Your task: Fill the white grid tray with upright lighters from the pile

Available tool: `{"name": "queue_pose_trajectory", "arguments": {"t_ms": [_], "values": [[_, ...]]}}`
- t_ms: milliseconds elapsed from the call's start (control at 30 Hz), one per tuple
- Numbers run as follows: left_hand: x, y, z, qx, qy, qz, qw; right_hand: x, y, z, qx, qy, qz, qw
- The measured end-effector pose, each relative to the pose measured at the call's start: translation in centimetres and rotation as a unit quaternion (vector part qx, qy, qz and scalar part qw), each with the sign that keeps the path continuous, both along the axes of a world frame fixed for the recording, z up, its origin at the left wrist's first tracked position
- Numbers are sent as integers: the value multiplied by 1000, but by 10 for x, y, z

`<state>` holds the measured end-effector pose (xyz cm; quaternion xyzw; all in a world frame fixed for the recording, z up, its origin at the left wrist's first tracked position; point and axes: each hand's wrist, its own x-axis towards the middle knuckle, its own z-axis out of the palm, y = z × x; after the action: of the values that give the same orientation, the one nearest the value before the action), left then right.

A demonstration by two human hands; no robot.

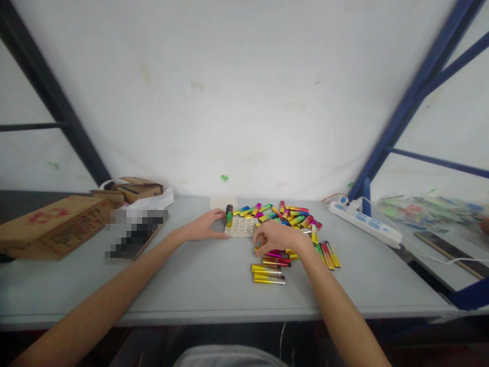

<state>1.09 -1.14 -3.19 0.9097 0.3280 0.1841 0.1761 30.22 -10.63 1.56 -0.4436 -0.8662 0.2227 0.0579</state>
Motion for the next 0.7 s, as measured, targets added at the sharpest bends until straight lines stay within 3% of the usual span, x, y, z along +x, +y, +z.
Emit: {"name": "queue_pose_trajectory", "arguments": {"t_ms": [200, 333, 467, 533, 700], "values": [[-1, 0, 0, 1, 4, 10, 1000, -14, 2, -2, 29, -66, -8, 997], [0, -2, 0, 0, -1, 3, 1000, -5, 6, -3, 16, 16, -9, 1000], [1, -1, -2, -1, -6, 15, 1000, 3, 14, -6, 35, 148, -51, 987], [1, -1, -3, -1, -8, 12, 1000, 2, 19, -9, 42, 242, -85, 966], [0, 0, -5, 5, -17, 4, 1000, -9, 32, -24, 9, 456, -153, 876]]}}
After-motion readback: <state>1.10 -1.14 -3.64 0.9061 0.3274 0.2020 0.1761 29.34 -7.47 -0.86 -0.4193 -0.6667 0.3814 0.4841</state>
